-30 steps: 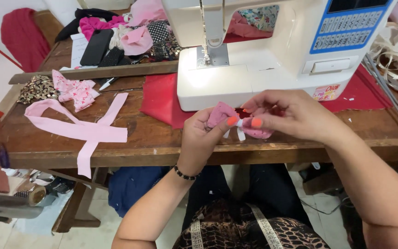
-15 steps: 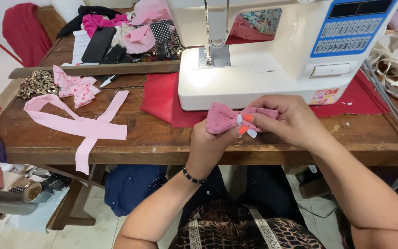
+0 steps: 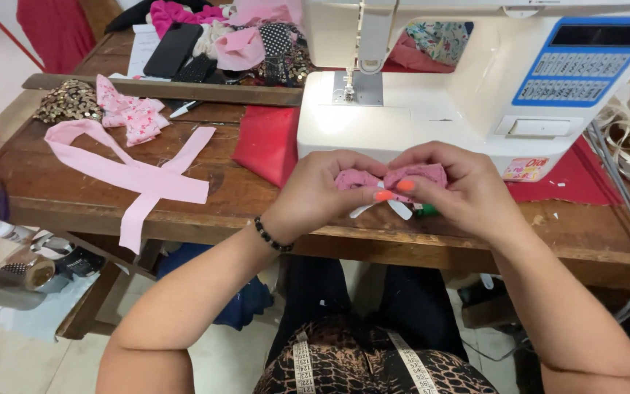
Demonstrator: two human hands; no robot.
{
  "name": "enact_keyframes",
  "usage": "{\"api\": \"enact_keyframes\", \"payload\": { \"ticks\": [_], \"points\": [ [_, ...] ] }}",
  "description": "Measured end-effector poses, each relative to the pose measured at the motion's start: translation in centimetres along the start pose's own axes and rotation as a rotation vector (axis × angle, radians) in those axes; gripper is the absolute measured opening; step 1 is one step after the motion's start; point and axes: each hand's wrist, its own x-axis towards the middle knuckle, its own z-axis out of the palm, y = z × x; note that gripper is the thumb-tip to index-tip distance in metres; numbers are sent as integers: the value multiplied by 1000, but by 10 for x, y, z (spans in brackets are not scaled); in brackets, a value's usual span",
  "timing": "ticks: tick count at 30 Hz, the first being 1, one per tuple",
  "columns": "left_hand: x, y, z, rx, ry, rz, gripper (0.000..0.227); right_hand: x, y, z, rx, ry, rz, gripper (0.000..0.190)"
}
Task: Assembling and finishing small fabric bows by folding, wrapping, trimming with scissors, and sealing edges with a lighter.
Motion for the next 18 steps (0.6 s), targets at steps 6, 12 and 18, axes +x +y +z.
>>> {"api": "enact_keyframes", "payload": {
  "ticks": [6, 12, 18],
  "points": [
    [5, -26, -5, -399, 120, 43, 40, -5, 45, 36, 394, -7, 7, 61],
    [6, -32, 0, -517, 107, -36, 38, -7, 2, 72, 657, 250, 208, 19],
    [-9, -16, 0, 41, 269, 117, 25, -11, 16, 77, 653, 332, 215, 13]
  ]
}}
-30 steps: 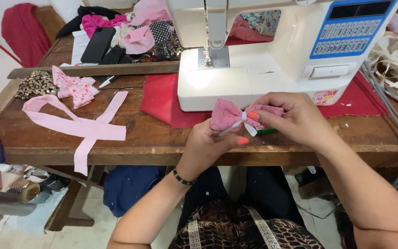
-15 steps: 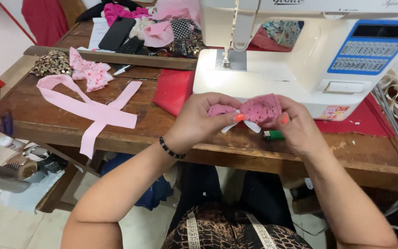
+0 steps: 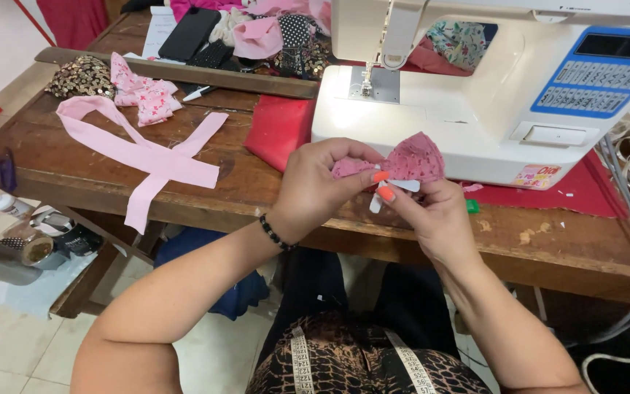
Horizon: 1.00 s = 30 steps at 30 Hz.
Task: Assembling and finishing small fabric bows by folding, wrapping, trimming with scissors, and sealing edges with a lighter.
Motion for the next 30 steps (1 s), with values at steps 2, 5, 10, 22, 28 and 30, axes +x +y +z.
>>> {"api": "enact_keyframes", "payload": {
  "ticks": [2, 5, 10, 22, 28, 30],
  "points": [
    [-3, 8, 5, -13, 26, -111, 24, -5, -3, 9, -46, -7, -28, 11],
    [2, -8, 6, -183, 40, -196, 29, 0, 17, -8, -97, -3, -38, 16],
    [-1, -7, -13, -159, -14, -114, 30, -2, 9, -36, -276, -82, -54, 22],
    [-29, -67, -142, -49, 35, -204, 31, -27, -30, -19, -771, -304, -219, 17],
    [-24, -111, -151, -183, -54, -279, 37, -13, -12, 3, -826, -378, -198, 16],
    [-22, -108, -153, -97, -71, -270, 39, -8, -12, 9, -843, -379, -180, 17]
  ]
}}
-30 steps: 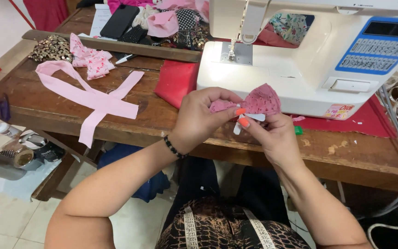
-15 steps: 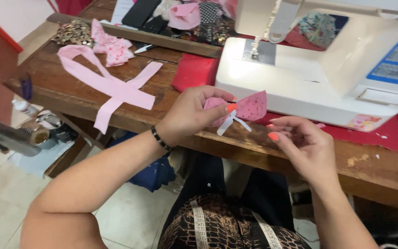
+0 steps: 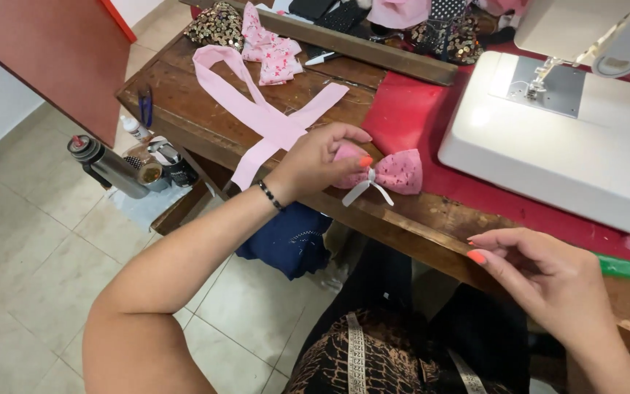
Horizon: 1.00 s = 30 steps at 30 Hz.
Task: Assembling and finishing small fabric bows by folding, wrapping, trimming with scissors, and sealing edges with a lighter.
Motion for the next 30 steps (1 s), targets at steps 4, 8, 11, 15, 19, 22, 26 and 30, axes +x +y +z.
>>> {"api": "enact_keyframes", "payload": {
  "ticks": [4, 8, 11, 15, 19, 22, 26, 30],
  "points": [
    [-16, 13, -12, 699, 228, 394, 34, 7, 3, -4, -108, -4, 2, 18],
    [-52, 41, -15, 796, 256, 650, 22, 24, -9, -13, -193, 0, -310, 28],
    [-61, 24, 17, 1059, 182, 636, 59, 44, -16, 3, -381, -84, -545, 66],
    [-62, -8, 32, 1083, 189, 625, 92, 66, -25, 55, -575, -121, -615, 103],
    [-60, -24, 30, 1120, 139, 660, 93, 77, -28, 75, -623, -112, -624, 96],
    [-57, -31, 26, 1171, 99, 702, 94, 78, -27, 83, -625, -111, -631, 97],
    [-53, -27, 18, 1092, 72, 686, 97, 81, -22, 80, -572, -160, -615, 96],
    [-68, -11, -3, 928, 72, 640, 84, 74, -18, 58, -496, -136, -631, 89]
  ]
}}
